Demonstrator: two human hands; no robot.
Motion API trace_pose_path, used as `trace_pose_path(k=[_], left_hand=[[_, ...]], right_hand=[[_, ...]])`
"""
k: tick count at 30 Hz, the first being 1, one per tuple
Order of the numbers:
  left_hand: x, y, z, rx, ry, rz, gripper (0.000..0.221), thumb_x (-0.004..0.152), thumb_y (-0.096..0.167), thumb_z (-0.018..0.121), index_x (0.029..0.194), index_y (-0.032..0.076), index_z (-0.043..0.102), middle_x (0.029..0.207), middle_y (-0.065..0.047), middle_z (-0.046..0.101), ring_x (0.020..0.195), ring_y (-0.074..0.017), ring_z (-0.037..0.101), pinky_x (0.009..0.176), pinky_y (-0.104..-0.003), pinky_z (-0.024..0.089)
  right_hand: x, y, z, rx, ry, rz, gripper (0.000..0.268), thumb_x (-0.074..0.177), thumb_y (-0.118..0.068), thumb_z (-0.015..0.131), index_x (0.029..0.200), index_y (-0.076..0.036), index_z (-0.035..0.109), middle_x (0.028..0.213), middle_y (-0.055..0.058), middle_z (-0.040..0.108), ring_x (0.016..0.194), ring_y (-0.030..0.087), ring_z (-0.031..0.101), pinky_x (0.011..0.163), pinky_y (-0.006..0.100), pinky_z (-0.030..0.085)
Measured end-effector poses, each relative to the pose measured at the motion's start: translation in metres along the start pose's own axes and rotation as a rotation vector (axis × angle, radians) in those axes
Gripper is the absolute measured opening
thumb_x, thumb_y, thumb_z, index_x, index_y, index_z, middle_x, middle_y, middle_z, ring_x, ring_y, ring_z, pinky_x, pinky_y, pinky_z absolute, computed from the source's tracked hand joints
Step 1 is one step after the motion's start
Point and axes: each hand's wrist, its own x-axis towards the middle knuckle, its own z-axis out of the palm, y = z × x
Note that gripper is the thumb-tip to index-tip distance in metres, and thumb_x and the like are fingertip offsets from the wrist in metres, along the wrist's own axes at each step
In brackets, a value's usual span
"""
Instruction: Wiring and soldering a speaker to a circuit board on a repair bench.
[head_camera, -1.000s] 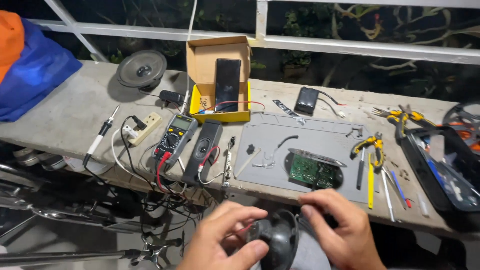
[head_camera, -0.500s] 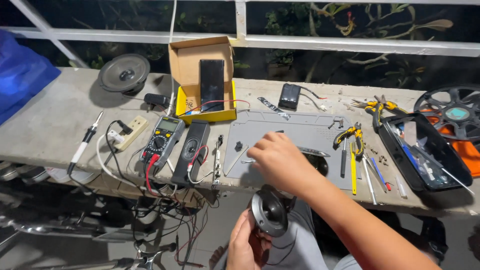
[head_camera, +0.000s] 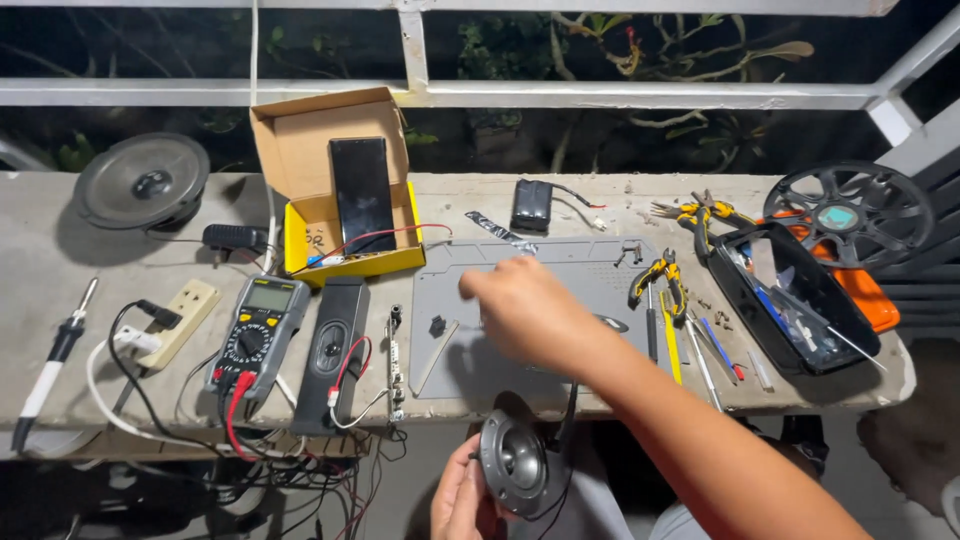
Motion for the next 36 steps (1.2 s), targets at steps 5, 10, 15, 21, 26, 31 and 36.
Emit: trace_pose_path(k=[5,10,15,21,26,31,36], left_hand=[[-0.007,0.026,0.005,0.027,0.077,-0.125,0.054,0.107,0.027,0.067,0.150,0.000,0.085,0.095,-0.026,0.080,0.071,-0.0348,0.066,0.054,-0.043,0.049],[-0.014,0.032,0.017,-0.067,0.137,-0.070,0.054,0.101,0.029,0.072,0.141,-0.003,0.089,0.099,-0.023,0.087,0.077,-0.0272,0.068,0.065,-0.034,0.042],[-0.020,0.040,0.021,-0.029,0.137,-0.080,0.050,0.107,0.025,0.063,0.140,0.000,0.091,0.083,-0.018,0.079,0.064,-0.0239,0.062,0.055,-0.036,0.046],[-0.009,0.028,0.017,-0.269,0.372,-0.144,0.055,0.103,0.022,0.077,0.151,-0.002,0.085,0.121,-0.030,0.091,0.100,-0.0389,0.083,0.076,-0.042,0.058],[-0.012,0.056,0.001,-0.148,-0.020,0.149,0.048,0.104,0.022,0.064,0.132,-0.012,0.083,0.116,-0.028,0.089,0.106,-0.0326,0.080,0.096,-0.037,0.057],[0.001,0.068,-0.012,0.000,-0.044,0.232,0.042,0.108,0.024,0.060,0.125,-0.008,0.082,0.101,-0.022,0.087,0.090,-0.0271,0.077,0.080,-0.034,0.059],[-0.001,0.079,0.001,-0.204,0.048,0.079,0.044,0.109,0.016,0.059,0.134,-0.012,0.080,0.113,-0.031,0.086,0.105,-0.0375,0.080,0.092,-0.044,0.064]], right_hand=[[-0.008,0.052,-0.059,0.017,0.175,0.056,0.032,0.091,-0.006,0.068,0.118,-0.020,0.077,0.101,-0.001,0.085,0.099,0.031,0.078,0.085,0.049,0.058],[-0.006,0.098,-0.056,-0.243,-0.085,0.332,0.037,0.091,-0.010,0.063,0.118,-0.022,0.084,0.119,0.008,0.088,0.112,0.042,0.081,0.085,0.061,0.063],[-0.003,0.064,-0.047,-0.154,0.034,0.200,0.031,0.096,-0.014,0.072,0.120,-0.024,0.088,0.124,0.005,0.084,0.117,0.037,0.078,0.093,0.056,0.064],[0.008,-0.043,-0.003,0.226,-0.112,-0.118,0.025,0.103,-0.015,0.076,0.126,-0.015,0.085,0.124,0.005,0.083,0.105,0.033,0.083,0.088,0.050,0.064],[0.026,-0.070,0.036,0.071,-0.142,-0.283,0.017,0.103,-0.016,0.072,0.120,-0.018,0.075,0.107,0.007,0.067,0.091,0.037,0.073,0.065,0.056,0.056],[0.046,-0.072,0.055,0.063,-0.174,-0.329,0.036,0.092,-0.012,0.072,0.123,-0.024,0.086,0.112,0.009,0.063,0.091,0.039,0.074,0.069,0.058,0.055],[0.057,-0.083,0.080,0.112,-0.037,-0.388,0.007,0.101,-0.007,0.069,0.099,-0.013,0.073,0.094,0.010,0.058,0.068,0.038,0.063,0.057,0.055,0.048]])
